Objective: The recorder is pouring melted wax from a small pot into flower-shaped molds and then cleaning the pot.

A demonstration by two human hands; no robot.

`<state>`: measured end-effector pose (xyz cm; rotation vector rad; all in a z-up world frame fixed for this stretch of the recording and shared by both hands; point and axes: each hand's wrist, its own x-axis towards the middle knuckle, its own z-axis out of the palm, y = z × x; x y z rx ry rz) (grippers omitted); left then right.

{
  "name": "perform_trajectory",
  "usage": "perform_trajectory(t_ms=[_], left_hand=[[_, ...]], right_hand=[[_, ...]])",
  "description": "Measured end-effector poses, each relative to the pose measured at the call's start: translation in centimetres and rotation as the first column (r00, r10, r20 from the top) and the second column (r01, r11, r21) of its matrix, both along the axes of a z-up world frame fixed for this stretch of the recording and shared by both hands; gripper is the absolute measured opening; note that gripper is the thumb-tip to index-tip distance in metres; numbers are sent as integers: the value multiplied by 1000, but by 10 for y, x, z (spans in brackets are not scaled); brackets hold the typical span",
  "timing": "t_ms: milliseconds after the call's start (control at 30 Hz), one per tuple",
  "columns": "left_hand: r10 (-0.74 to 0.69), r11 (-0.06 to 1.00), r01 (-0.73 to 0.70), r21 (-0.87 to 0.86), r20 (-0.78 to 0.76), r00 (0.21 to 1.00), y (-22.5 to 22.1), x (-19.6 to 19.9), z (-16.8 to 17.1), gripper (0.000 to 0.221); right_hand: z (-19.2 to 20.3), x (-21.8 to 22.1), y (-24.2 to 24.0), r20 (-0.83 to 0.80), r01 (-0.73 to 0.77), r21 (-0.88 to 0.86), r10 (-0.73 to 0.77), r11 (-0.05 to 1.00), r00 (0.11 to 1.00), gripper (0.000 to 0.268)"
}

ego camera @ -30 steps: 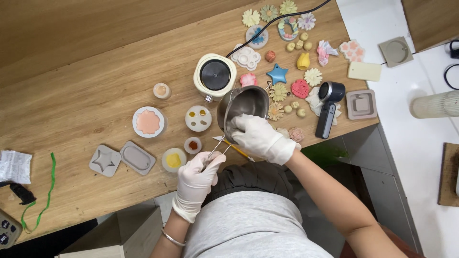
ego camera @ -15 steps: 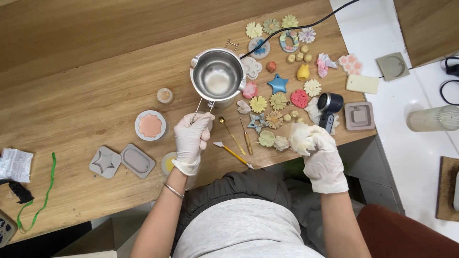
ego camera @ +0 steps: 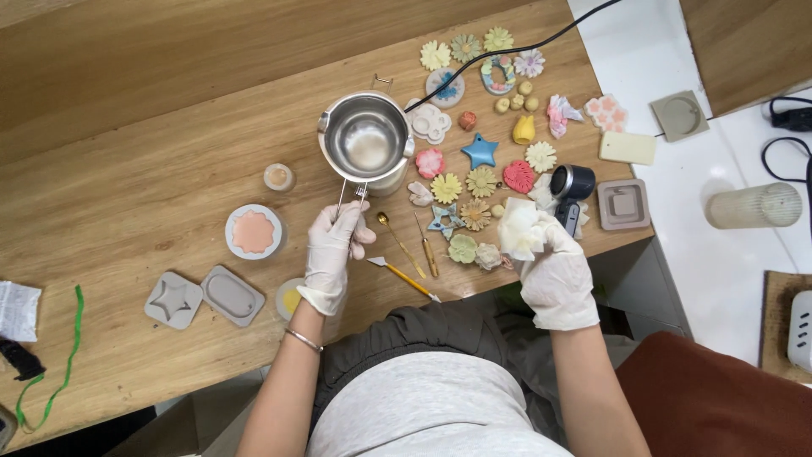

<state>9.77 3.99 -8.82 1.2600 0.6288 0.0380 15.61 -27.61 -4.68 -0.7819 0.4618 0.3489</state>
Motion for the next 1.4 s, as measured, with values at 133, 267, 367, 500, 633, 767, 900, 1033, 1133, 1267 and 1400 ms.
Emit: perform_trajectory(t_ms=[133, 267, 367, 500, 633, 767, 900, 1033, 1133, 1267, 1400], left_hand=[[-27, 998, 28, 48, -17, 999, 4, -10, 1, 53], [-102, 628, -46, 777, 141, 985, -7, -30, 48, 70], [-182, 583, -60, 810, 203, 962, -31, -40, 88, 76], [-397, 851, 232, 470, 290, 871, -57, -42, 122, 90], [-567, 777, 487, 399, 108, 816, -52, -60, 73, 56], [-404, 843, 356, 403, 39, 914, -43, -76, 62, 28], [-274, 840, 195, 507, 86, 958, -32, -89, 66, 23], [-368, 752, 168, 637, 194, 910, -21, -106, 59, 15], [-483, 695, 249, 675, 181, 857, -17, -111, 68, 23], [-580, 720, 361, 592, 228, 782, -14, -124, 87, 31], [-642, 758, 566, 325, 219, 734, -8, -140, 105, 50]], right_hand=[[6, -1, 9, -47, -22, 68, 25, 997, 999, 36], [3, -9, 18, 11, -143, 86, 142, 986, 990, 31], [1, -19, 26, 114, -279, 49, 272, 959, 955, 25], [-4, -40, 44, 176, -504, 27, 492, 863, 853, 14], [-25, -66, 58, 143, -547, 31, 538, 836, 831, 13], [-6, -88, 84, 50, -519, -76, 523, 852, 851, 19], [49, -95, 116, -48, -503, -132, 501, 854, 864, 32], [37, -118, 130, -85, -470, -147, 462, 870, 883, 35], [20, -137, 132, -81, -388, -177, 380, 905, 922, 32], [21, -155, 125, -42, -243, -224, 240, 944, 970, 24], [49, -172, 128, -55, -136, -253, 127, 958, 990, 20]])
